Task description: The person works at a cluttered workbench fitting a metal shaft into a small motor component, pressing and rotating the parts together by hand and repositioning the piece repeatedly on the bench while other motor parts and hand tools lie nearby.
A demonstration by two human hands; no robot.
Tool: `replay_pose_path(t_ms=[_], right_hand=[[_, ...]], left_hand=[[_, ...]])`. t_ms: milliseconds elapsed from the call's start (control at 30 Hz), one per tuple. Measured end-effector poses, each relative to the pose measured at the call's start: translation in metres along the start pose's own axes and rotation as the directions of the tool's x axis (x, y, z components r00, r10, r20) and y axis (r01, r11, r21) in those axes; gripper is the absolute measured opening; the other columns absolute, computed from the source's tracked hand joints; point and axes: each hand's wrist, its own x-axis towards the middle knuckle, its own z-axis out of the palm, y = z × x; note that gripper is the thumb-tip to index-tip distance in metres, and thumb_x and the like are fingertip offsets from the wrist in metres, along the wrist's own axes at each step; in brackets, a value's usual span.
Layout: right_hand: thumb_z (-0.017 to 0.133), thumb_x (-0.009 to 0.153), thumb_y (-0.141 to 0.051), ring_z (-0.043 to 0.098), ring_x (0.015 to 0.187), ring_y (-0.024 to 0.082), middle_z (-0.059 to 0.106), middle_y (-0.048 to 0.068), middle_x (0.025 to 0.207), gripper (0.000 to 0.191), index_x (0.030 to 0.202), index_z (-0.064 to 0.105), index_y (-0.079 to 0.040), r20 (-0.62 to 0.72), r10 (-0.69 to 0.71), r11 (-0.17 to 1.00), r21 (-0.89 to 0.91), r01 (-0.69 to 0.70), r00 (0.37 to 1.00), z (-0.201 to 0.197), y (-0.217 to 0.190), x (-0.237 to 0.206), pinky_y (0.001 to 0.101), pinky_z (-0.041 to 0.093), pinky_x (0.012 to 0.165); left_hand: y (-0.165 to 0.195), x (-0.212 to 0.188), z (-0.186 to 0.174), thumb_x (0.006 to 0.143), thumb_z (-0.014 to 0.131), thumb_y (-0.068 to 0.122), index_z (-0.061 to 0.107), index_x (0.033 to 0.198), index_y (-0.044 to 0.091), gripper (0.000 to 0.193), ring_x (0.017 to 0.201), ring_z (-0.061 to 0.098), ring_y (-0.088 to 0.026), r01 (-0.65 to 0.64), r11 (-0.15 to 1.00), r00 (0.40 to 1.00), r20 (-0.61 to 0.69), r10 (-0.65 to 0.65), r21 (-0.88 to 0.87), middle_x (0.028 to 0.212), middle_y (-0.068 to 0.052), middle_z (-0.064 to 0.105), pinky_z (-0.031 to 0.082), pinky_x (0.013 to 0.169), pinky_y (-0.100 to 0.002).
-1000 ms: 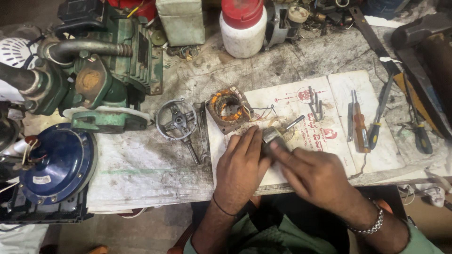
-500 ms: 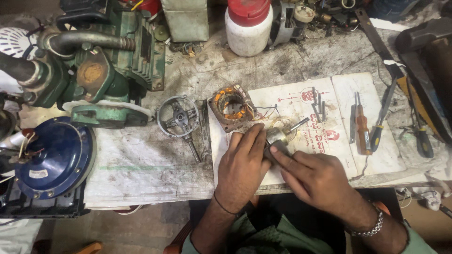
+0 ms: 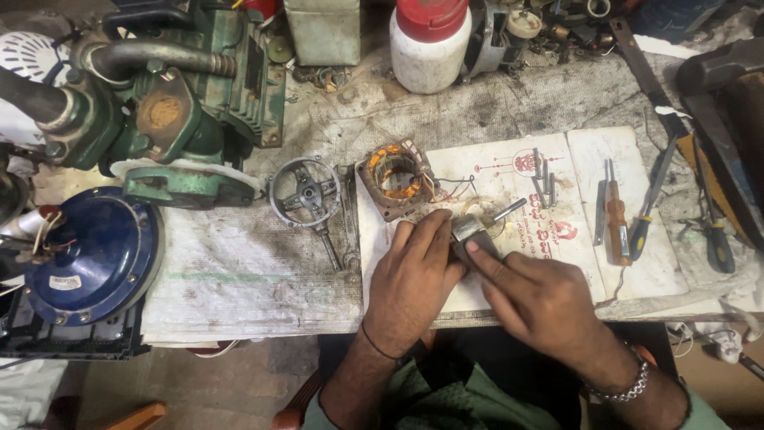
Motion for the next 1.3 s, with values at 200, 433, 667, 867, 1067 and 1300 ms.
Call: replay_pose_path(t_ms=[200, 433, 667, 867, 1067, 1300], right_hand=[[0.076, 0.081, -0.012, 0.057, 0.048, 0.018, 0.060, 0.006, 0.067, 0.050, 0.130, 0.068, -0.004, -0.006, -0.033, 0.999, 0.019, 0.033, 0.999, 0.002, 0.004, -0.002, 0.0355, 0.049, 0.047], [0.077, 0.082, -0.011, 0.055, 0.044, 0.017, 0.057, 0.003, 0.059, 0.051, 0.131, 0.069, -0.003, -0.004, 0.014, 1.000, -0.022, -0.014, 1.000, 0.006, 0.006, -0.003, 0.0355, 0.047, 0.042], [0.077, 0.082, -0.011, 0.056, 0.047, 0.017, 0.059, 0.004, 0.066, 0.048, 0.128, 0.070, -0.005, -0.028, -0.021, 0.999, -0.043, 0.020, 0.999, 0.004, 0.005, -0.003, 0.0356, 0.048, 0.045], [0.077, 0.082, -0.011, 0.056, 0.049, 0.019, 0.059, 0.005, 0.068, 0.048, 0.130, 0.069, -0.005, -0.042, -0.034, 0.999, -0.034, 0.033, 0.999, 0.002, 0.003, -0.002, 0.0368, 0.049, 0.048], [0.074, 0.083, -0.008, 0.055, 0.048, 0.018, 0.057, 0.006, 0.065, 0.051, 0.133, 0.067, -0.002, -0.066, 0.059, 0.998, -0.012, -0.060, 0.996, 0.001, 0.006, -0.005, 0.0363, 0.048, 0.046], [0.075, 0.085, -0.009, 0.053, 0.045, 0.017, 0.057, 0.005, 0.063, 0.045, 0.129, 0.069, -0.003, -0.105, 0.072, 0.991, -0.103, -0.083, 0.992, 0.005, 0.009, -0.005, 0.0373, 0.046, 0.043]], left_hand=[[0.001, 0.002, -0.003, 0.079, 0.081, 0.023, 0.067, 0.125, -0.007, 0.056, 0.112, 0.059, -0.025, -0.018, 1.000, 0.999, 0.036, 0.018, 0.006, 0.138, -0.009, 0.061, 0.058, 0.088, -0.033], [0.000, 0.003, -0.002, 0.071, 0.083, 0.021, 0.066, 0.124, -0.008, 0.063, 0.111, 0.059, -0.026, 0.004, 1.000, 0.998, 0.059, -0.002, -0.029, 0.137, -0.011, 0.059, 0.057, 0.088, -0.034], [0.000, 0.000, 0.002, 0.075, 0.081, 0.020, 0.067, 0.124, -0.009, 0.058, 0.113, 0.060, -0.026, -0.011, 1.000, 1.000, 0.017, 0.011, -0.015, 0.137, -0.011, 0.060, 0.057, 0.090, -0.033], [0.002, 0.001, 0.000, 0.077, 0.079, 0.022, 0.068, 0.121, -0.008, 0.055, 0.114, 0.060, -0.027, 0.003, 0.999, 1.000, 0.014, -0.002, -0.036, 0.137, -0.012, 0.061, 0.057, 0.091, -0.035], [0.002, 0.001, 0.000, 0.080, 0.082, 0.030, 0.068, 0.121, -0.009, 0.058, 0.114, 0.059, -0.029, 0.004, 0.999, 1.000, 0.025, -0.003, -0.045, 0.136, -0.014, 0.060, 0.057, 0.089, -0.037], [0.000, 0.000, -0.001, 0.083, 0.083, 0.029, 0.066, 0.122, -0.010, 0.058, 0.116, 0.059, -0.029, 0.004, 0.996, 0.998, 0.058, 0.001, -0.087, 0.137, -0.015, 0.059, 0.058, 0.090, -0.037]])
